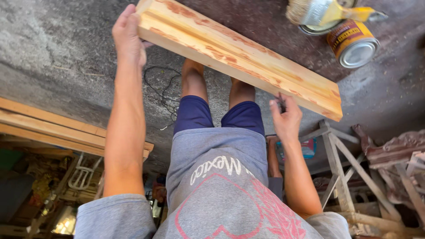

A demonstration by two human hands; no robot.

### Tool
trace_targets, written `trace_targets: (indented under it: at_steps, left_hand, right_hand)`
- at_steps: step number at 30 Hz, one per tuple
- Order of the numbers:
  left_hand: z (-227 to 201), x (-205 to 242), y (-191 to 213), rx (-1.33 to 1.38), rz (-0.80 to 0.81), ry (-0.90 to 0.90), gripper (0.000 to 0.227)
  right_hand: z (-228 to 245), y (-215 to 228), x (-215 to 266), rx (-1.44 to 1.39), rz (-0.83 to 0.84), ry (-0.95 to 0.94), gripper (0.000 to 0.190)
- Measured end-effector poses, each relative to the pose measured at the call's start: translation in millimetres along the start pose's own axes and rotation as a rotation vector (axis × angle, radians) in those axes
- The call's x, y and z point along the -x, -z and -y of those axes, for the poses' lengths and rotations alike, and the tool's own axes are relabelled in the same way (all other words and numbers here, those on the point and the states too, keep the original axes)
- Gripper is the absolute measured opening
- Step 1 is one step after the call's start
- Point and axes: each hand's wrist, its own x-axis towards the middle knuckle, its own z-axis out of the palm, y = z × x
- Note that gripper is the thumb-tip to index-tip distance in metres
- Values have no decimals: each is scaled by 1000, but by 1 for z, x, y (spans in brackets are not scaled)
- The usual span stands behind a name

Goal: The person uses a small knife to scrape the surface of a long wooden plank resting on a workbench. They repeatedly scrape along the length of the plank, flipping it over to work on different sides and edges.

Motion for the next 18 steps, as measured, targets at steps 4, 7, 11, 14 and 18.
trace_targets:
  at_steps: [4,7,11,14,18]
  left_hand:
    - [3,4,-4,4,43,-35,39]
    - [1,9,-11,30,63,-16,33]
    - [5,10,-18,33,29,-9,30]
    - [25,-2,-23,60,1,-111,25]
    - [56,-18,-39,179,-16,-95,19]
  right_hand:
    - [3,3,-12,88,47,0,23]
    - [17,-2,-24,137,87,-67,24]
    - [58,-22,-56,197,169,284,22]
    - [98,-52,-94,312,214,579,21]
    - [150,-102,-156,288,264,759,24]
